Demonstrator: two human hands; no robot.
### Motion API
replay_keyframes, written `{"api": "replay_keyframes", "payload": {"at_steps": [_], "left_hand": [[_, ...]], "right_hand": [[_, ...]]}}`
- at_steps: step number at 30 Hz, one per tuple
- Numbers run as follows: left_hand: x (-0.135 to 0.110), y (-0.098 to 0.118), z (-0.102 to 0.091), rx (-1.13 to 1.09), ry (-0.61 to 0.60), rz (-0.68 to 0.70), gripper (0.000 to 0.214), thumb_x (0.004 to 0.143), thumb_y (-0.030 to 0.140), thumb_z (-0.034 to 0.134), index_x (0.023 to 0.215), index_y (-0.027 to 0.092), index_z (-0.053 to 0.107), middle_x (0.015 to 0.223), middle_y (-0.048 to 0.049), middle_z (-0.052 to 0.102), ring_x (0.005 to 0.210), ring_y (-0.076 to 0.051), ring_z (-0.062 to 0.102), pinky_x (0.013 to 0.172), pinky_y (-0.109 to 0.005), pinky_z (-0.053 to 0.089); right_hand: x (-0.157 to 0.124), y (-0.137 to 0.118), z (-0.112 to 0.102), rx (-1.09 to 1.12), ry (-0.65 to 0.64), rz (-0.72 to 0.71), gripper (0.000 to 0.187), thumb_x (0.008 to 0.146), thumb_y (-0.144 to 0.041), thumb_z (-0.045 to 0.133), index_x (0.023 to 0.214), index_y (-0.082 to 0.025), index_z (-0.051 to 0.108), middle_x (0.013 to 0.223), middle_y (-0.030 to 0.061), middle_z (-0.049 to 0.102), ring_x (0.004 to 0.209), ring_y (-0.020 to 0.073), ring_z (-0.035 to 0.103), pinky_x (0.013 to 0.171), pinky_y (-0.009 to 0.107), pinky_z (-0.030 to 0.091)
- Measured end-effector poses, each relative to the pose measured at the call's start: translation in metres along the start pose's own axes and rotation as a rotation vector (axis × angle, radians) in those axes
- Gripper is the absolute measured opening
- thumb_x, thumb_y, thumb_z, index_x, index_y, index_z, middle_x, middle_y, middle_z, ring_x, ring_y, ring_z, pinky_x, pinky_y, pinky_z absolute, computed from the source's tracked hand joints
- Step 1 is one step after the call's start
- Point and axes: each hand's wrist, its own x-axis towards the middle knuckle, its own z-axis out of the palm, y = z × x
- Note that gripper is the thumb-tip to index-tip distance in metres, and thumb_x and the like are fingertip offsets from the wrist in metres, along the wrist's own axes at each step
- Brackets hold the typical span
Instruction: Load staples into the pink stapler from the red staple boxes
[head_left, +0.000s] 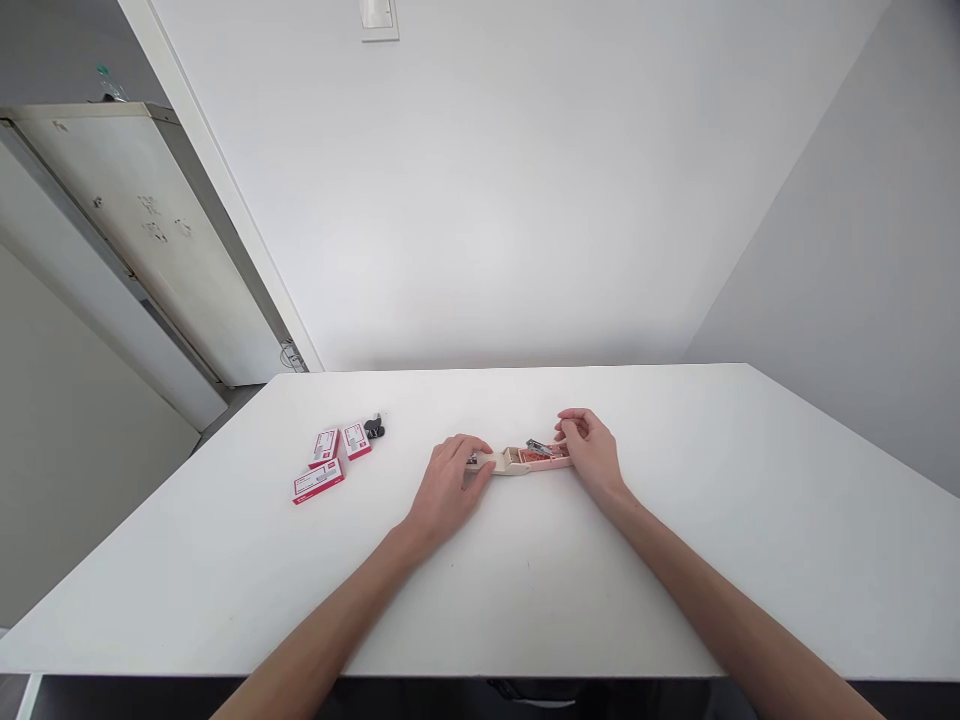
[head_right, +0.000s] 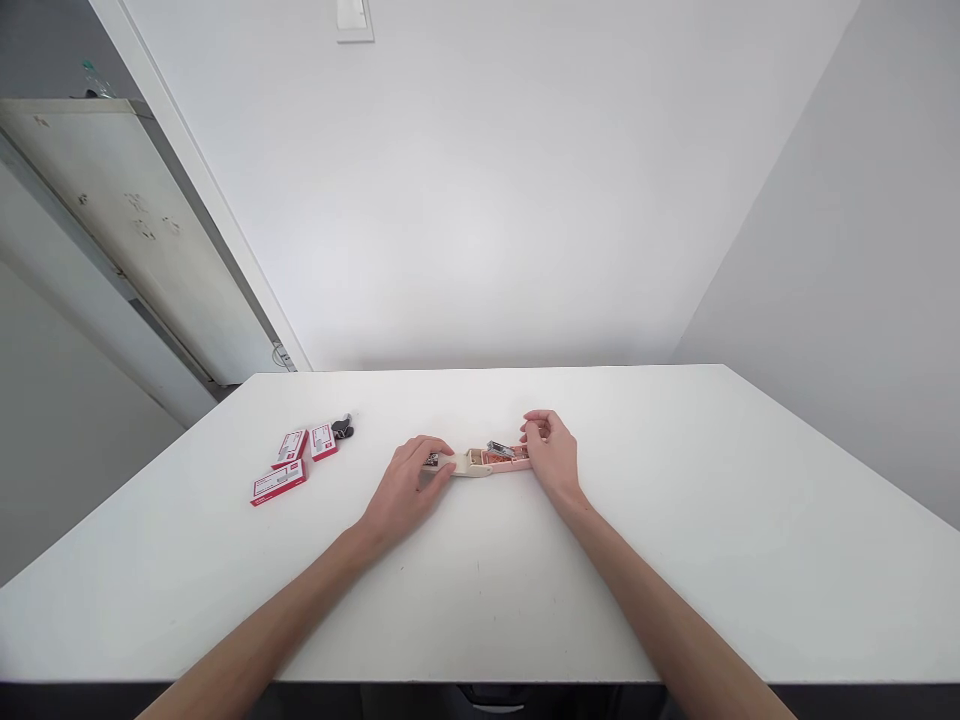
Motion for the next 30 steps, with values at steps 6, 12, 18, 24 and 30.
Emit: {"api": "replay_keyframes", "payload": {"at_steps": [6,12,18,24,30], "left_hand": [[0.000,0.000,-0.003,0.011,0.016,0.031,0.018,0.103,0.035,0.049,0.111,0.025,0.061,0.115,-0.0043,0.066,0.102,-0.022,0.059,0.097,-0.042,0.046],[-0.008,-0.018,-0.021,0.166,0.188,0.152,0.027,0.106,0.031,0.039,0.123,0.024,0.059,0.128,-0.0078,0.063,0.124,-0.023,0.054,0.109,-0.043,0.040],[-0.047,-0.053,-0.073,0.558,0.264,0.025,0.034,0.098,0.035,0.049,0.129,0.020,0.055,0.134,-0.0160,0.055,0.127,-0.033,0.050,0.108,-0.053,0.039],[-0.099,-0.072,-0.121,0.834,0.310,-0.259,0.048,0.095,0.039,0.046,0.134,0.014,0.058,0.152,-0.0235,0.037,0.144,-0.045,0.029,0.110,-0.065,0.030],[-0.122,-0.075,-0.130,0.752,0.156,-0.204,0.044,0.099,0.042,0.042,0.133,0.020,0.060,0.148,-0.0153,0.053,0.148,-0.039,0.030,0.113,-0.062,0.031]], "right_hand": [[0.000,0.000,-0.001,-0.081,0.002,-0.034,0.022,0.082,-0.033,0.054,0.099,-0.022,0.063,0.094,0.0042,0.068,0.080,0.0184,0.068,0.066,0.031,0.060],[-0.008,-0.008,-0.003,-0.099,0.006,-0.101,0.021,0.086,-0.036,0.053,0.100,-0.022,0.062,0.097,0.0065,0.067,0.082,0.0202,0.068,0.063,0.032,0.060],[-0.026,-0.024,0.001,-0.133,0.010,-0.315,0.020,0.094,-0.037,0.050,0.102,-0.024,0.063,0.101,0.0076,0.063,0.085,0.0213,0.065,0.058,0.030,0.057],[-0.046,-0.028,0.011,-0.183,-0.030,-0.550,0.016,0.095,-0.030,0.049,0.097,-0.025,0.064,0.084,0.0054,0.064,0.082,0.0212,0.063,0.053,0.027,0.051],[-0.062,-0.026,0.019,-0.293,-0.205,-0.735,0.013,0.091,-0.018,0.050,0.087,-0.024,0.061,0.059,-0.0053,0.054,0.050,0.0108,0.049,0.057,0.025,0.040]]}}
